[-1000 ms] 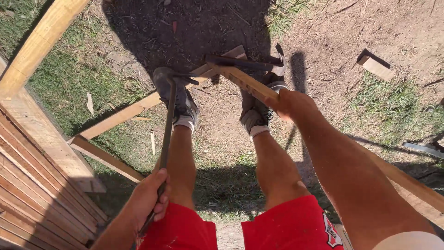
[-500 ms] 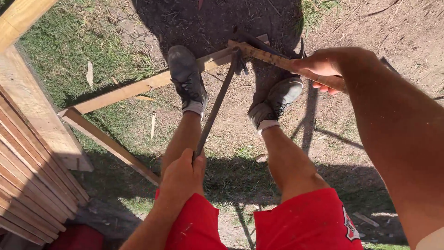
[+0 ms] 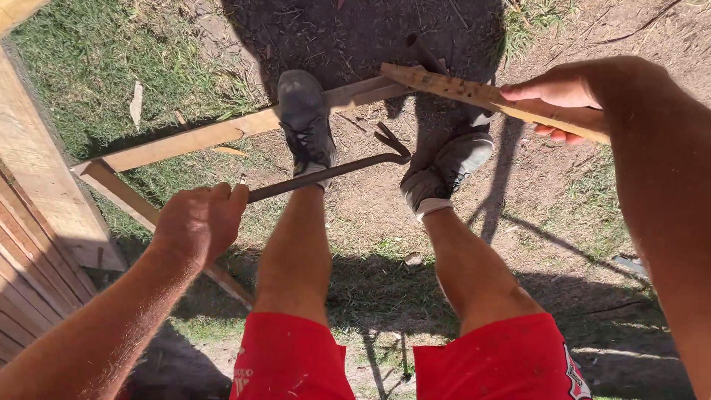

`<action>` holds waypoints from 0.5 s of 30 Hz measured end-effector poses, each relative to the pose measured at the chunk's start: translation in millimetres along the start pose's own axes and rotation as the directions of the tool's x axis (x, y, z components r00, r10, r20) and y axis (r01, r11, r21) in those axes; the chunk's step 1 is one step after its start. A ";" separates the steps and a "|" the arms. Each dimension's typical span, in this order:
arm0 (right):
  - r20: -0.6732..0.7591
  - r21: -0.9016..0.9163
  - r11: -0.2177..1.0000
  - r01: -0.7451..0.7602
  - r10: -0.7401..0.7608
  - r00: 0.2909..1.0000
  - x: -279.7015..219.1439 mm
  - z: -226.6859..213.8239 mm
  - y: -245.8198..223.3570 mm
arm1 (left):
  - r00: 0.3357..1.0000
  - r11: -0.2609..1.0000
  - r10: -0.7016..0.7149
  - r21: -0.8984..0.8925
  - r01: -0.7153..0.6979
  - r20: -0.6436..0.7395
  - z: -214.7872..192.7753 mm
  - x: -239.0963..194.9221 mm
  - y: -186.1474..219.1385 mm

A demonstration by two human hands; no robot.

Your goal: Disassemble wooden frames using a pry bar and hammer

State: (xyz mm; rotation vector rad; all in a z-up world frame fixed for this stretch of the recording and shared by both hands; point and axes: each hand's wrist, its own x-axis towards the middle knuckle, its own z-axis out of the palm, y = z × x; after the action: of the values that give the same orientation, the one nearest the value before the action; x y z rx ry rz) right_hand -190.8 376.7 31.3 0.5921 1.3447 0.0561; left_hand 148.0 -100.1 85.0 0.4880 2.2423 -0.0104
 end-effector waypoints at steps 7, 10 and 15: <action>0.112 -0.042 0.996 -0.079 0.083 0.990 3.2 -23.5 -29.9 | 0.990 0.999 0.044 -0.017 -0.047 -0.134 -14.2 36.0 -2.7; 0.095 -0.088 0.991 -0.098 0.107 0.990 -3.7 -11.4 -30.8 | 0.982 1.000 0.012 -0.009 -0.014 -0.187 -13.2 40.0 2.1; -0.128 -0.289 0.951 -0.111 0.077 0.989 -37.9 19.8 -8.1 | 0.995 0.994 -0.060 -0.099 0.052 -0.079 -4.8 61.1 4.2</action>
State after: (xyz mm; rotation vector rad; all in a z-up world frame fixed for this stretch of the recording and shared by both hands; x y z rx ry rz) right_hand -184.2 348.5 63.8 0.4029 1.3860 0.3689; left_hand 110.1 -74.5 43.9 0.3789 2.3234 0.0900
